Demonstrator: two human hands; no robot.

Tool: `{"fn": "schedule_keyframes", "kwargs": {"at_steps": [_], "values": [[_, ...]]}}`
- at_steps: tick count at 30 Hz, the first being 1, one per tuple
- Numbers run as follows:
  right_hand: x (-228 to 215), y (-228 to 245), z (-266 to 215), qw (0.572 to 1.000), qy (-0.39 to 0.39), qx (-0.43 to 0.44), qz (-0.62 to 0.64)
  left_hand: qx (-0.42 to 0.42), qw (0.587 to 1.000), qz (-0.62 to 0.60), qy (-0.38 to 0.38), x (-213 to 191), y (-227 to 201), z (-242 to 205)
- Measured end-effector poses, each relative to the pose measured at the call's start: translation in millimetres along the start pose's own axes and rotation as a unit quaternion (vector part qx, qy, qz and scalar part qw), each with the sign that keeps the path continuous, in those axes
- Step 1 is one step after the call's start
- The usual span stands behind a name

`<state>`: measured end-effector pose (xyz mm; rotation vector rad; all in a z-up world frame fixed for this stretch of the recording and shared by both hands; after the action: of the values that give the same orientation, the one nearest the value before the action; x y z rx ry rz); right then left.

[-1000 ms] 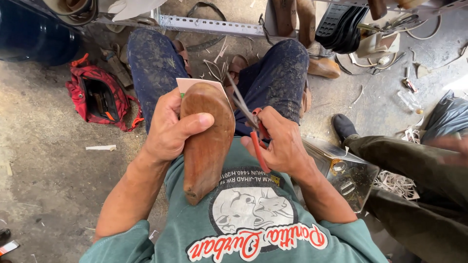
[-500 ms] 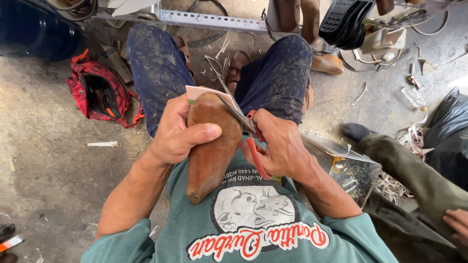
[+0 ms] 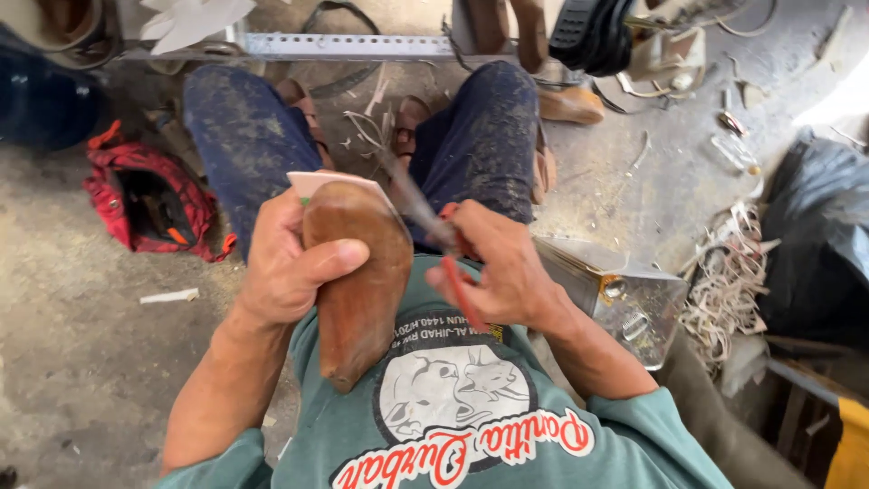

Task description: The person sits on the floor and uses red-handled scissors to trim the edges of shoe insoles attached to wooden shoe lasts. They repeatedly trim the material, rotate the lasts, and place the finished items on a nearby metal shelf.

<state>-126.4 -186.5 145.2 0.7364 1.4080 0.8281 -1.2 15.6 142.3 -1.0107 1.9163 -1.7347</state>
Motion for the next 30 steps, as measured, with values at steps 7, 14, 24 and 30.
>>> {"fn": "schedule_keyframes", "kwargs": {"at_steps": [7,14,24,30], "values": [[-1,7,3,1.0,0.011,0.026,0.005,0.002,0.999,-0.038,0.014,4,-2,-4],[8,6,0,0.998,0.012,-0.005,-0.054,0.029,0.998,-0.026,0.045,4,-2,-5],[3,4,-1,0.998,-0.03,-0.047,-0.034,0.036,0.996,-0.048,0.066,7,-4,-5],[-2,9,0,0.998,-0.028,-0.045,-0.039,0.048,0.996,0.001,0.075,12,-14,-6]]}}
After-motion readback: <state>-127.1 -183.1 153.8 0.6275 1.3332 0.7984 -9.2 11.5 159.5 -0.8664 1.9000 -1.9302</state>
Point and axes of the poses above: each hand's wrist, its own z-axis towards the middle knuckle, its own x-axis out of the palm, y = z × x, the point moved 1 cm from there along z, towards the middle knuckle, and after that the axes turned 4 degrees about z, right-handed, at the moved point
